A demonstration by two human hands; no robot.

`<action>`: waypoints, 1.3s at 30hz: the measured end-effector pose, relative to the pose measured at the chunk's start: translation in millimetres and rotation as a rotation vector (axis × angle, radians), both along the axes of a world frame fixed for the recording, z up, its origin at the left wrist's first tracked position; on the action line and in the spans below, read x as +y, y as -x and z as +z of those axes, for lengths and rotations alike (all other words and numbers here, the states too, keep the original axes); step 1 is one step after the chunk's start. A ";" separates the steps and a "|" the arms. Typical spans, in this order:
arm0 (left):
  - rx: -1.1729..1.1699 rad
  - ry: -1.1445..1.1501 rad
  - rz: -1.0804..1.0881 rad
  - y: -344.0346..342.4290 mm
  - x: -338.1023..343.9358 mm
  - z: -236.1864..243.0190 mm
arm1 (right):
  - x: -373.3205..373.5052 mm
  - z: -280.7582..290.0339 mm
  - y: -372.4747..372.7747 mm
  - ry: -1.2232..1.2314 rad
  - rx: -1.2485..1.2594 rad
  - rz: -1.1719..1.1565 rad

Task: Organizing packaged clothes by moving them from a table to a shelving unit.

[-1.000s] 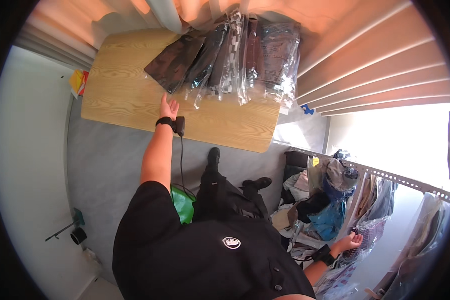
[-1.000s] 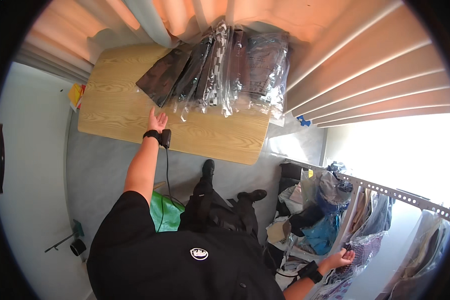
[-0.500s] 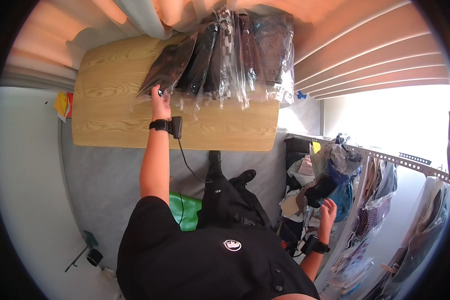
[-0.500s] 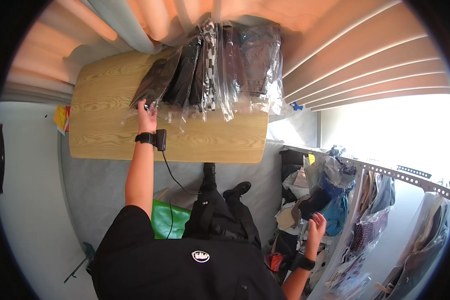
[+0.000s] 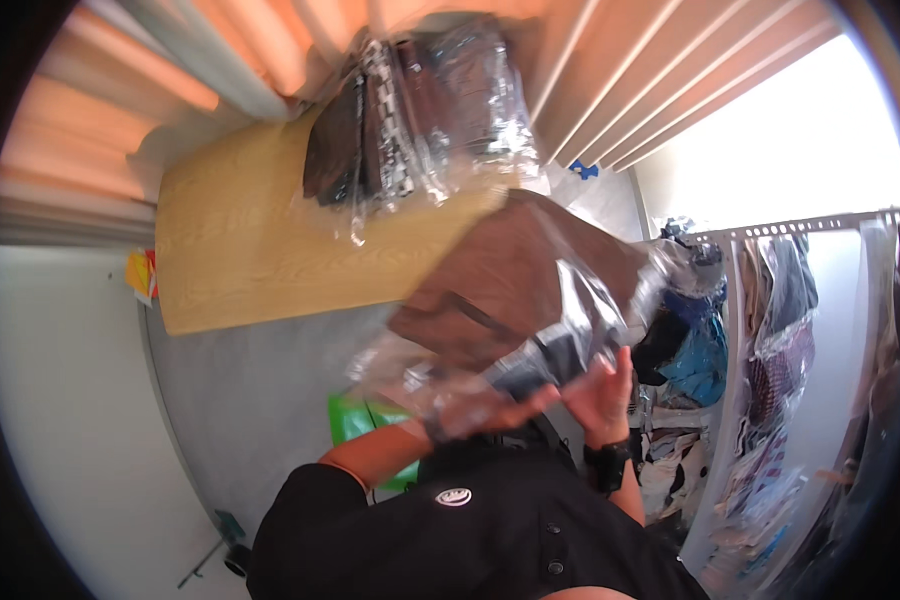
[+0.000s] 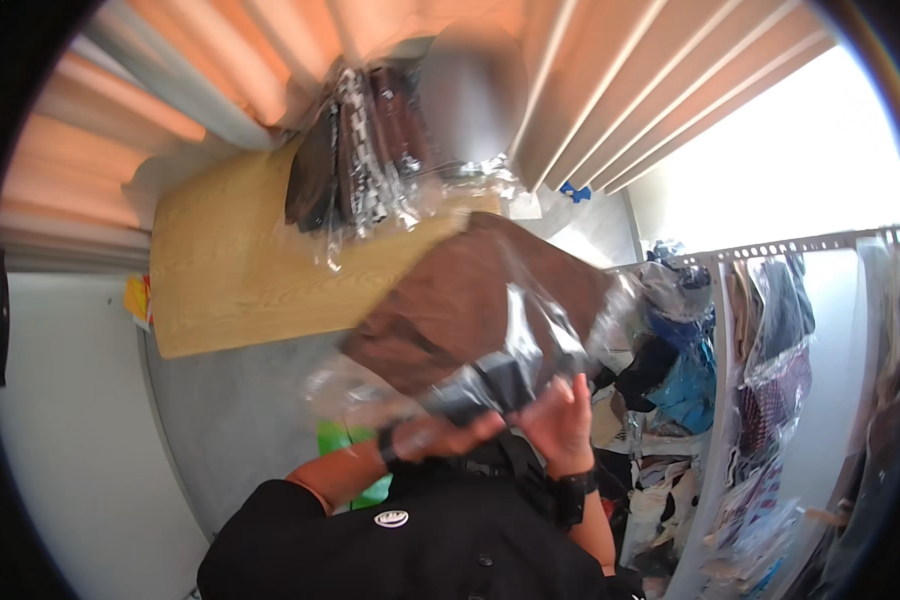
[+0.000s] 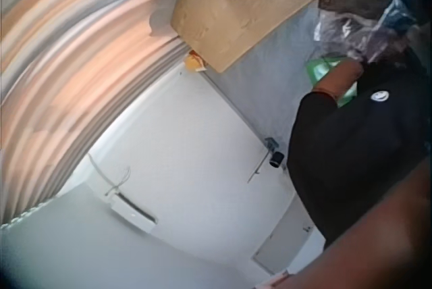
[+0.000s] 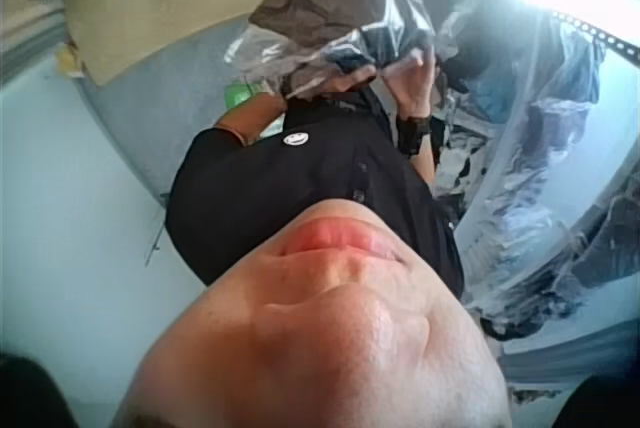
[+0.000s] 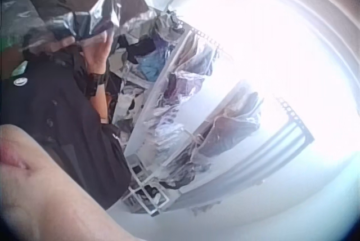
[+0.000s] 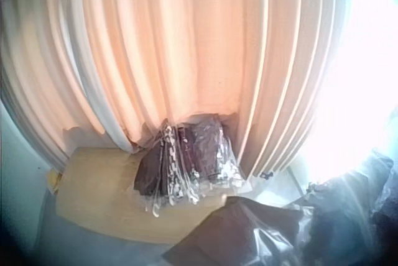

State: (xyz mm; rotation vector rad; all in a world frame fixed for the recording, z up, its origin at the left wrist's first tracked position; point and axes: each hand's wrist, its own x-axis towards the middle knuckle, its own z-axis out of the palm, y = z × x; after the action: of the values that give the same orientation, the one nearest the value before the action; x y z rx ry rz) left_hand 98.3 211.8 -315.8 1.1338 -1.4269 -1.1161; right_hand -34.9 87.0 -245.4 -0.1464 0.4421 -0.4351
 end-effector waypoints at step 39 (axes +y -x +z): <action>0.389 -0.293 -0.385 563.7 -255.2 18.5 | -195.1 -83.4 753.2 0.866 2.004 -0.926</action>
State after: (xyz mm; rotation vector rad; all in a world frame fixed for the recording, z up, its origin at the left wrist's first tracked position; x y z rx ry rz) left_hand -465.4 -43.4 -297.3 0.7872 -1.2237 -1.7583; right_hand -788.2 -108.1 -328.8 -1.3046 2.3238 -1.3155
